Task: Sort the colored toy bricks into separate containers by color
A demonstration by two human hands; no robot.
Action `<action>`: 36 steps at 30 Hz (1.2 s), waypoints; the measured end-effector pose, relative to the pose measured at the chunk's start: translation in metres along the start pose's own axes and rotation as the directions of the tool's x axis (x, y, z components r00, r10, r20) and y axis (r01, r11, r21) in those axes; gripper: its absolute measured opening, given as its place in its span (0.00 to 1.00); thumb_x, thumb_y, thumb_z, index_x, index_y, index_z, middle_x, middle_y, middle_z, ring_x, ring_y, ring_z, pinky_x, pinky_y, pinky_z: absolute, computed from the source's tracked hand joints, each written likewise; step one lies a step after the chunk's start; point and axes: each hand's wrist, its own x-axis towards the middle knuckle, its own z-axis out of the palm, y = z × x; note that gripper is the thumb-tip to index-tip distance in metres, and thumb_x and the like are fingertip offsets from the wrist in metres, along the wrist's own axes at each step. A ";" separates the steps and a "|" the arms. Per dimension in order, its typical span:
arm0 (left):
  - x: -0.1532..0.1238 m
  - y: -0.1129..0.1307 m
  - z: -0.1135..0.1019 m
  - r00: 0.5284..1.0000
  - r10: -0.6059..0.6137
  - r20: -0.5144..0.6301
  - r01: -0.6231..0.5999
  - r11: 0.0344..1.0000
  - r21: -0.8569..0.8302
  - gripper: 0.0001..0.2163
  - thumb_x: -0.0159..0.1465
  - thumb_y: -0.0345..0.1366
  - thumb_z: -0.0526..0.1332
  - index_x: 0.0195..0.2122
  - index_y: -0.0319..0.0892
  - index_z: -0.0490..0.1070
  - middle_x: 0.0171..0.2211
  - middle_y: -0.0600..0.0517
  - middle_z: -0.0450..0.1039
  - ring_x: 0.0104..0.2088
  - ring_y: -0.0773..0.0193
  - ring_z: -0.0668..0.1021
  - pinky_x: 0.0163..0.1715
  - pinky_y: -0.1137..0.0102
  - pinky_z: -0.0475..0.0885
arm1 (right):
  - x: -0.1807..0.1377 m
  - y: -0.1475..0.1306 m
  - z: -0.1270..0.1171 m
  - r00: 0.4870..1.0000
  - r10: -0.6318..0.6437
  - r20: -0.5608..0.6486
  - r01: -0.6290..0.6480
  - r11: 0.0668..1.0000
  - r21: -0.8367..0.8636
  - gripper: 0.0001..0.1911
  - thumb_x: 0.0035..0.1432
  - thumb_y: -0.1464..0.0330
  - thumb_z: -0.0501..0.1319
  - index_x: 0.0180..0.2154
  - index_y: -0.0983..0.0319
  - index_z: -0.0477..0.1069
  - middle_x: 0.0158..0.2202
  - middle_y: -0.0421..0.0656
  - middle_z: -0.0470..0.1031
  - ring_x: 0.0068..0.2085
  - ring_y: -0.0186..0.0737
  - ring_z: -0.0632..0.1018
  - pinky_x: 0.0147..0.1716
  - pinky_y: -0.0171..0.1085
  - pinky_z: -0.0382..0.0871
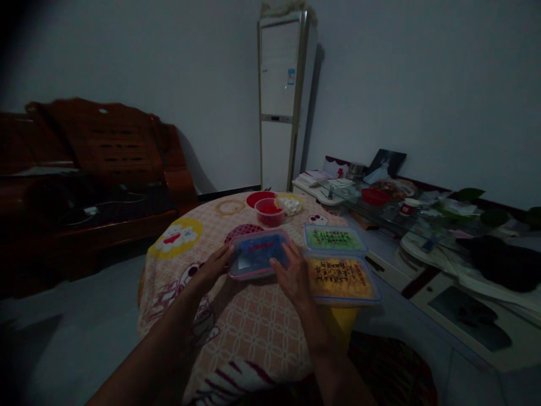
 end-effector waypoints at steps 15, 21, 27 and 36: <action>0.099 0.003 0.155 0.947 0.115 0.301 -0.114 0.993 -0.023 0.24 0.66 0.49 0.59 0.60 0.44 0.68 0.53 0.43 0.76 0.49 0.57 0.79 0.47 0.63 0.75 | 0.070 0.101 -0.108 0.917 0.252 -0.308 -0.336 0.905 -0.262 0.25 0.53 0.58 0.59 0.47 0.68 0.79 0.50 0.57 0.79 0.53 0.61 0.78 0.56 0.57 0.68; 0.140 -0.020 0.100 0.920 0.392 0.030 -0.376 0.854 0.359 0.23 0.65 0.36 0.59 0.61 0.39 0.67 0.61 0.38 0.68 0.59 0.51 0.73 0.59 0.53 0.69 | 0.096 0.085 -0.096 0.978 -0.088 -0.191 -0.002 0.902 -0.431 0.23 0.61 0.61 0.55 0.51 0.66 0.76 0.55 0.58 0.76 0.57 0.57 0.75 0.60 0.55 0.64; 0.182 -0.019 0.071 0.846 0.525 0.092 -0.464 0.642 0.611 0.24 0.63 0.26 0.55 0.62 0.40 0.66 0.62 0.38 0.67 0.64 0.51 0.68 0.65 0.48 0.60 | 0.165 0.051 -0.037 0.972 -0.153 0.179 0.223 0.841 -0.492 0.21 0.63 0.67 0.55 0.54 0.66 0.74 0.55 0.55 0.76 0.56 0.51 0.76 0.59 0.47 0.66; 0.201 -0.026 0.046 0.834 0.533 0.140 -0.486 0.592 0.643 0.19 0.60 0.23 0.56 0.51 0.40 0.75 0.52 0.42 0.75 0.54 0.55 0.75 0.58 0.56 0.70 | 0.251 0.072 0.024 0.768 0.044 0.639 0.465 0.649 -0.602 0.13 0.58 0.71 0.63 0.45 0.64 0.80 0.56 0.56 0.75 0.53 0.51 0.79 0.53 0.41 0.71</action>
